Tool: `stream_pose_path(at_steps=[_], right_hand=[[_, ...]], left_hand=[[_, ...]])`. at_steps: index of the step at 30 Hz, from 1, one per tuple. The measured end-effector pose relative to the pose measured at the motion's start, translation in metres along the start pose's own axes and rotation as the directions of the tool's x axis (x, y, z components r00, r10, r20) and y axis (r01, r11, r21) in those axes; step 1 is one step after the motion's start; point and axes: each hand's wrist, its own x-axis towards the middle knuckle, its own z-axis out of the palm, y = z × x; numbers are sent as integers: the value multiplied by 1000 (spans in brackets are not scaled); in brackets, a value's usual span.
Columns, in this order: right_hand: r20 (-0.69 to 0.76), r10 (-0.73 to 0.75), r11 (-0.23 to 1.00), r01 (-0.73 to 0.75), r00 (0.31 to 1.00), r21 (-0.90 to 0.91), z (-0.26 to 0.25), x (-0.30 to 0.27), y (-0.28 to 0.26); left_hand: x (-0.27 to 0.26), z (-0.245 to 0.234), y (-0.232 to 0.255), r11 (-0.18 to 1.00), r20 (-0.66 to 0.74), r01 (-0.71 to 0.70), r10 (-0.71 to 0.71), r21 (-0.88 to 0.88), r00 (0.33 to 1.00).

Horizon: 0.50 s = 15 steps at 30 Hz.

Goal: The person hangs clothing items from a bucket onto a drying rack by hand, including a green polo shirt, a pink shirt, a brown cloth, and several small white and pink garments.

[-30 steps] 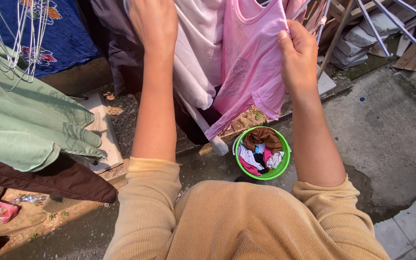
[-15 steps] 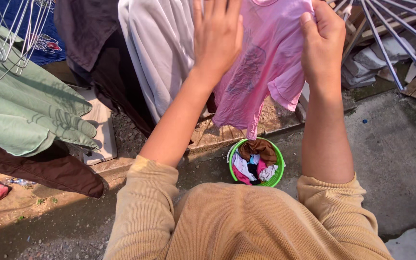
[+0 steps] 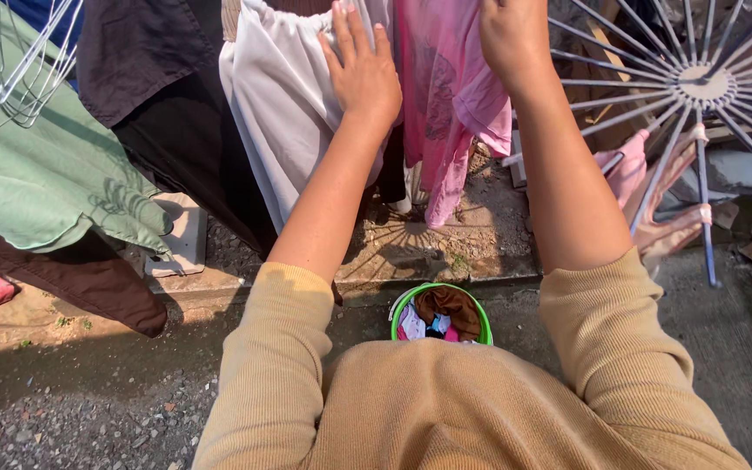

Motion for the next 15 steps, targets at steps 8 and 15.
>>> stream_pose_path(at_steps=[8, 15], right_hand=[[14, 117, 980, -113, 993, -162, -104, -4, -16], [69, 337, 920, -312, 939, -236, -141, -6, -24]], left_hand=[[5, -4, -5, 988, -17, 119, -118, 102, 993], [7, 3, 41, 997, -148, 15, -3, 79, 989]])
